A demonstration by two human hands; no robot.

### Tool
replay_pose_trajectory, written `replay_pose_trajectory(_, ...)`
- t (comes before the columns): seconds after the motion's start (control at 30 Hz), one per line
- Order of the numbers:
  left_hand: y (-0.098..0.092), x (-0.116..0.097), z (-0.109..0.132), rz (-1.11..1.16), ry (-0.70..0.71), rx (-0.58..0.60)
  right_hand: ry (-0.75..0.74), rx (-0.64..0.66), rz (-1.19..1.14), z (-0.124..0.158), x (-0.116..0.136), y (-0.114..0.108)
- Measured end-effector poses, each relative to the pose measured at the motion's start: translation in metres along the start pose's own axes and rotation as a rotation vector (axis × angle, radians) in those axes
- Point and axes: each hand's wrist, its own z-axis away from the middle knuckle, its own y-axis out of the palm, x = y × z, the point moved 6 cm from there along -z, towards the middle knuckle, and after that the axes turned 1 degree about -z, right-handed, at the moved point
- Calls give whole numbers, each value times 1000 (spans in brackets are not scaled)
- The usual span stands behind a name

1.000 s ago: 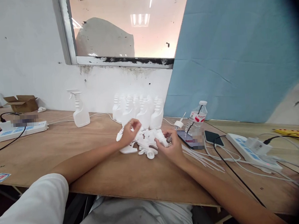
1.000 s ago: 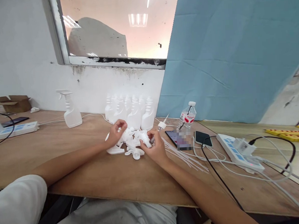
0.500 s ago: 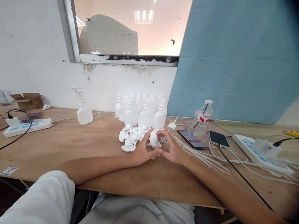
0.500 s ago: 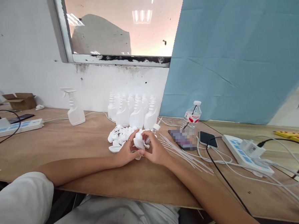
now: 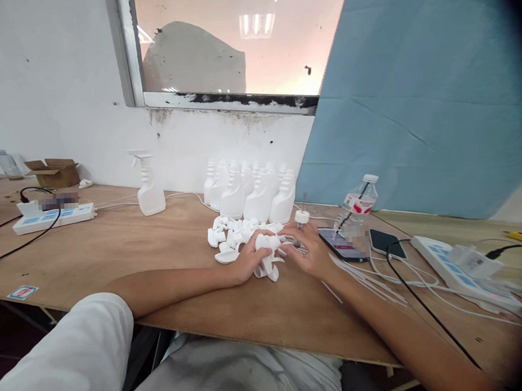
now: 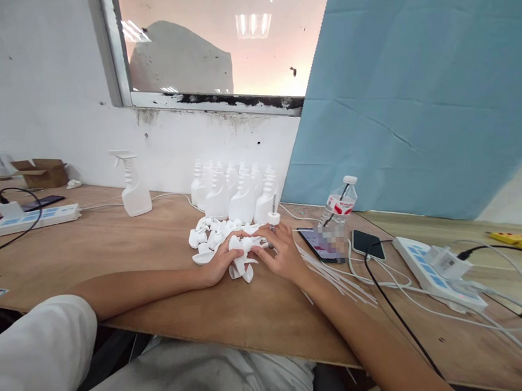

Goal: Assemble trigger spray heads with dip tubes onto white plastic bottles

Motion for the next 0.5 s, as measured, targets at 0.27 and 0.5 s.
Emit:
replay_pose_trajectory(0.27, -2, 0, 0, -80, 42, -20, 37, 120, -167, 2, 8, 10)
replay_pose_trajectory(0.5, 1, 3, -1, -52, -91, -36, 49, 58, -89, 7, 11, 13)
